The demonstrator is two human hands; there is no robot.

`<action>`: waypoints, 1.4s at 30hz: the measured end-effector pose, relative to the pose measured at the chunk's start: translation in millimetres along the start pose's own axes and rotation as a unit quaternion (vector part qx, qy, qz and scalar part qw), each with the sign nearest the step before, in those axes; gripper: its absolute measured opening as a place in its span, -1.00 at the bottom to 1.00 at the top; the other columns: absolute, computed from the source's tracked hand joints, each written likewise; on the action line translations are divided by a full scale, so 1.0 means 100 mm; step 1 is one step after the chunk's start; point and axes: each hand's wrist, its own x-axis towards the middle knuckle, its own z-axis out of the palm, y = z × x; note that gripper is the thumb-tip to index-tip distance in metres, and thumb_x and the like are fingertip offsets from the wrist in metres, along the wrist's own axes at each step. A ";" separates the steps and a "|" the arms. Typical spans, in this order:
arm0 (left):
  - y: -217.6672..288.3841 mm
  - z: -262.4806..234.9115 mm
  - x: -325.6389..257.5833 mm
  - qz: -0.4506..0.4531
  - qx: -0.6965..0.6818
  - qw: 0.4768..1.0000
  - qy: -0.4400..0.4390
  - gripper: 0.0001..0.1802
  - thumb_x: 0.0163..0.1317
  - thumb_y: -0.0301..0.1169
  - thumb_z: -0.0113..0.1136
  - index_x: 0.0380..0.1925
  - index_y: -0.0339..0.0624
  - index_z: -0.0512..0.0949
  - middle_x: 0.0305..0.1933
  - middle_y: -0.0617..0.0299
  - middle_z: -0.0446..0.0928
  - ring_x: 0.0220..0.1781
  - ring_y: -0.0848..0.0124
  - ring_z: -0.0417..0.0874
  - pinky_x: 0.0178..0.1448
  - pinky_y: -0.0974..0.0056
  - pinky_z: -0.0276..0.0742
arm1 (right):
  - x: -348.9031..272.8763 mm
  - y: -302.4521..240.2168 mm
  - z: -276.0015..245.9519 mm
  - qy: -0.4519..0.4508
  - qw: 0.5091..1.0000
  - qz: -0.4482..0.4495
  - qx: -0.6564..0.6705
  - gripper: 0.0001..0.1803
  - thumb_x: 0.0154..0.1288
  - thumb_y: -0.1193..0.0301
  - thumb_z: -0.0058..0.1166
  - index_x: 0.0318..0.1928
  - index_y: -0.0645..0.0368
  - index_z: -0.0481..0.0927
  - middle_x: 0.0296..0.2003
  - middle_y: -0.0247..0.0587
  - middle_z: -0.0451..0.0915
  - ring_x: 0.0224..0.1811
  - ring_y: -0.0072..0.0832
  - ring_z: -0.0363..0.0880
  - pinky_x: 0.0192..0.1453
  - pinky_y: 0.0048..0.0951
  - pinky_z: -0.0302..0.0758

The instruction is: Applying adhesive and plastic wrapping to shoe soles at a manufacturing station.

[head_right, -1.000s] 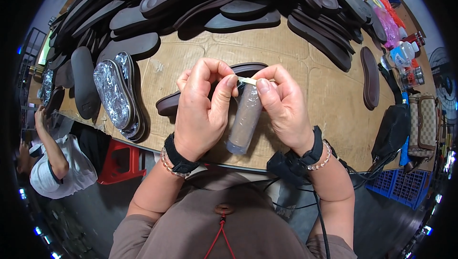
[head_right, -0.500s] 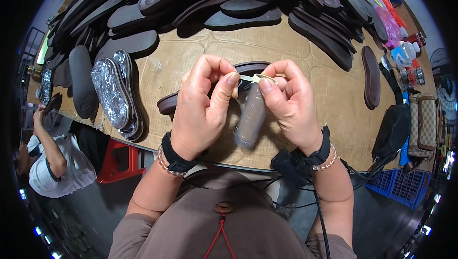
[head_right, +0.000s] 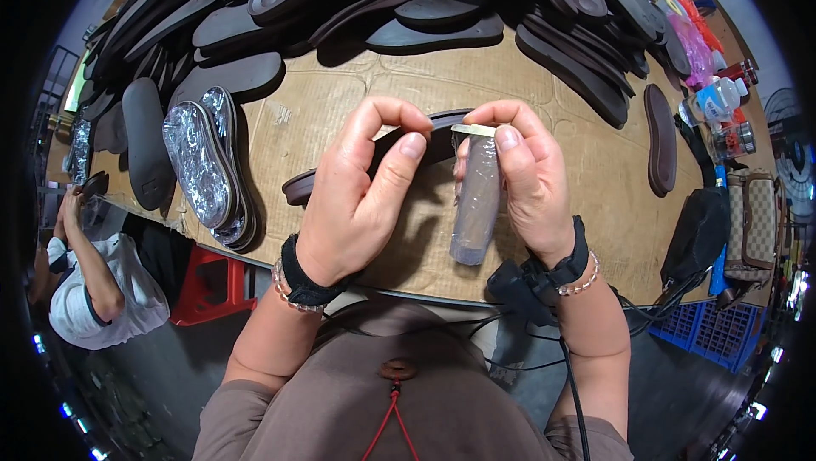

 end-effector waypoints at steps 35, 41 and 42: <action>0.01 0.03 -0.02 0.052 0.117 0.989 -0.074 -0.84 0.41 -0.33 0.22 -0.24 -0.20 0.58 0.17 -0.05 0.53 0.43 -0.09 0.39 0.49 -0.08 0.25 | 0.00 0.03 0.06 0.013 0.993 -0.103 -0.053 -0.50 0.73 0.08 -0.30 0.27 0.30 0.29 -0.15 -0.12 0.62 -0.25 -0.52 0.66 -0.11 -0.49 0.65; -0.06 0.02 0.02 0.091 0.032 0.994 -0.055 -0.85 0.49 -0.34 0.15 -0.21 -0.19 0.56 0.05 0.06 0.57 0.37 0.00 0.46 0.46 0.00 0.28 | -0.01 -0.03 0.06 0.023 0.995 -0.089 -0.028 -0.56 0.72 0.14 -0.23 0.26 0.26 0.32 -0.15 -0.14 0.63 -0.30 -0.50 0.70 -0.17 -0.48 0.69; -0.04 0.01 0.01 0.061 0.022 0.995 -0.072 -0.84 0.49 -0.34 0.15 -0.21 -0.20 0.55 0.01 0.08 0.59 0.33 0.03 0.50 0.45 0.01 0.29 | 0.00 -0.03 0.07 0.034 0.995 -0.088 -0.029 -0.57 0.72 0.15 -0.21 0.26 0.26 0.32 -0.16 -0.15 0.64 -0.31 -0.50 0.71 -0.18 -0.48 0.69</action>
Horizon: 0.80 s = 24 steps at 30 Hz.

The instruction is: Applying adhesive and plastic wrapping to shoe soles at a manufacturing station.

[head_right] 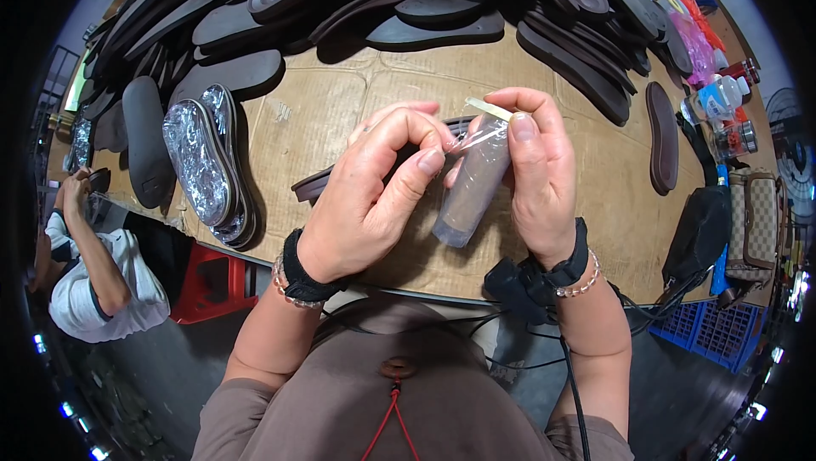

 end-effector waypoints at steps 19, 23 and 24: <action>0.09 -0.11 -0.21 -0.023 0.241 0.970 0.021 -0.63 0.26 -0.65 0.18 0.08 -0.23 0.55 -0.03 0.02 0.63 0.07 0.02 0.64 0.31 0.04 0.42 | -0.14 -0.07 -0.01 -0.030 0.991 0.033 -0.128 -0.68 0.54 0.39 0.01 0.18 0.30 0.50 -0.09 -0.35 0.55 -0.15 -0.74 0.43 -0.07 -0.66 0.40; 0.26 -0.26 -0.32 -0.074 0.218 0.973 -0.019 -0.65 0.27 -0.63 0.19 0.06 -0.23 0.57 -0.05 0.02 0.64 0.06 0.03 0.65 0.29 0.06 0.43 | -0.18 -0.09 0.02 -0.090 0.979 -0.045 -0.178 -0.65 0.52 0.36 0.07 0.17 0.31 0.50 -0.12 -0.31 0.58 -0.19 -0.73 0.50 -0.13 -0.62 0.46; 0.30 -0.29 -0.35 -0.099 0.204 0.973 -0.039 -0.65 0.27 -0.63 0.20 0.07 -0.22 0.57 -0.04 0.02 0.64 0.07 0.03 0.65 0.28 0.07 0.43 | -0.19 -0.10 0.03 -0.107 0.976 -0.054 -0.180 -0.64 0.51 0.36 0.09 0.17 0.32 0.50 -0.12 -0.28 0.60 -0.20 -0.71 0.52 -0.14 -0.62 0.47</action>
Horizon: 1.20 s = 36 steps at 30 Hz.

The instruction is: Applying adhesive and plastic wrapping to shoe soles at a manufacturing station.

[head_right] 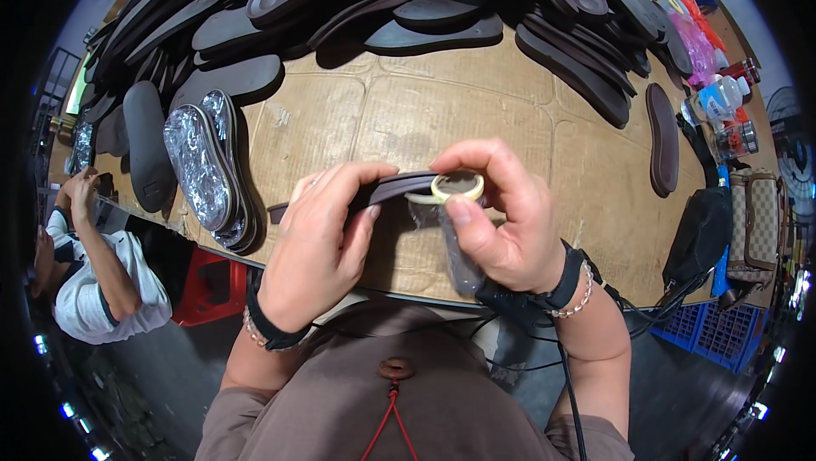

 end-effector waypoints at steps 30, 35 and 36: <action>-0.04 0.08 -0.12 0.028 -0.182 0.982 0.049 -0.90 0.37 -0.41 0.26 -0.23 -0.18 0.59 0.09 0.06 0.73 0.07 0.15 0.68 0.33 0.10 0.39 | -0.15 -0.18 0.19 0.010 0.997 0.021 -0.075 -0.67 0.42 0.36 0.24 0.08 0.28 0.57 -0.29 -0.29 0.65 -0.45 -0.68 0.52 -0.36 -0.58 0.46; 0.00 0.14 -0.14 0.014 -0.155 0.985 0.079 -0.91 0.28 -0.43 0.34 -0.32 -0.19 0.62 0.03 0.09 0.76 0.03 0.17 0.71 0.29 0.14 0.41 | -0.24 -0.20 0.20 0.081 0.984 0.008 -0.161 -0.61 0.25 0.38 0.46 -0.02 0.26 0.59 -0.41 -0.33 0.66 -0.48 -0.67 0.60 -0.37 -0.60 0.53; 0.00 0.15 -0.14 0.015 -0.157 0.984 0.077 -0.91 0.28 -0.43 0.34 -0.32 -0.19 0.62 0.03 0.09 0.76 0.03 0.17 0.71 0.29 0.14 0.41 | -0.26 -0.21 0.22 0.104 0.977 0.006 -0.185 -0.61 0.20 0.39 0.50 -0.06 0.25 0.59 -0.44 -0.33 0.66 -0.49 -0.67 0.61 -0.38 -0.59 0.54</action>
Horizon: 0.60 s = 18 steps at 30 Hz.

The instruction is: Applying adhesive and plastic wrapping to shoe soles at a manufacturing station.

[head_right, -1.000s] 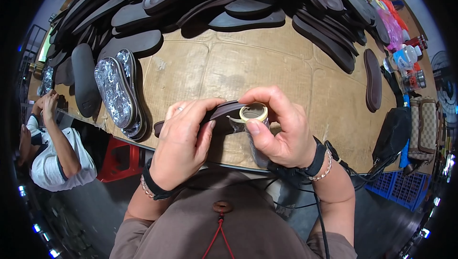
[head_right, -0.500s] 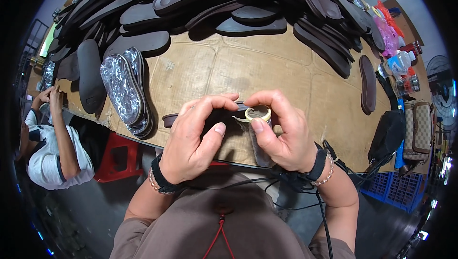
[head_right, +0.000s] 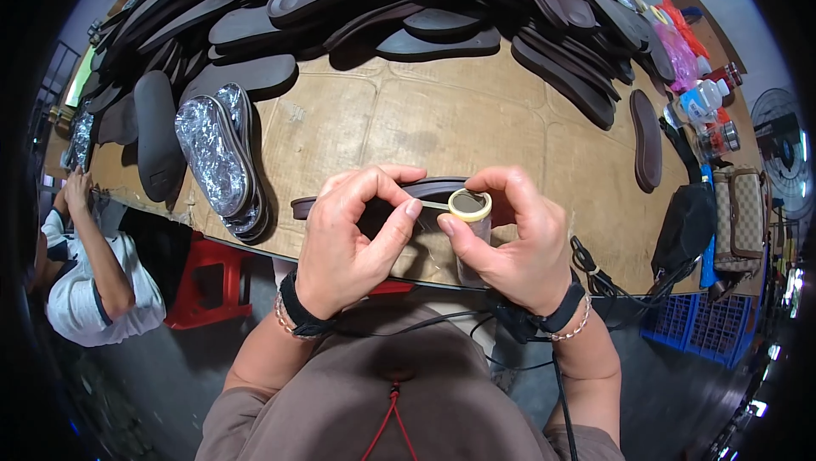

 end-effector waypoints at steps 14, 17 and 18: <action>0.03 0.07 0.01 -0.004 0.036 0.999 0.035 -0.89 0.20 -0.43 0.39 -0.40 -0.17 0.64 -0.09 0.14 0.77 0.01 0.22 0.74 0.24 0.16 0.44 | -0.10 -0.03 -0.05 0.019 0.999 0.044 0.008 -0.69 0.23 0.44 0.43 -0.07 0.24 0.63 -0.24 -0.27 0.60 -0.33 -0.63 0.54 -0.32 -0.55 0.51; -0.01 0.08 0.00 -0.006 0.046 0.998 0.033 -0.90 0.18 -0.43 0.40 -0.41 -0.17 0.64 -0.09 0.14 0.76 0.01 0.22 0.74 0.24 0.15 0.44 | -0.08 -0.05 0.01 0.041 0.997 0.053 0.023 -0.72 0.28 0.46 0.39 -0.04 0.21 0.66 -0.18 -0.26 0.59 -0.32 -0.62 0.53 -0.31 -0.55 0.50; -0.01 0.08 0.01 -0.006 0.045 0.998 0.032 -0.90 0.18 -0.43 0.40 -0.41 -0.17 0.64 -0.09 0.14 0.76 0.01 0.22 0.74 0.24 0.15 0.44 | -0.07 -0.05 0.02 0.057 0.998 0.025 0.028 -0.75 0.30 0.47 0.36 -0.04 0.19 0.68 -0.15 -0.26 0.59 -0.32 -0.63 0.52 -0.31 -0.56 0.47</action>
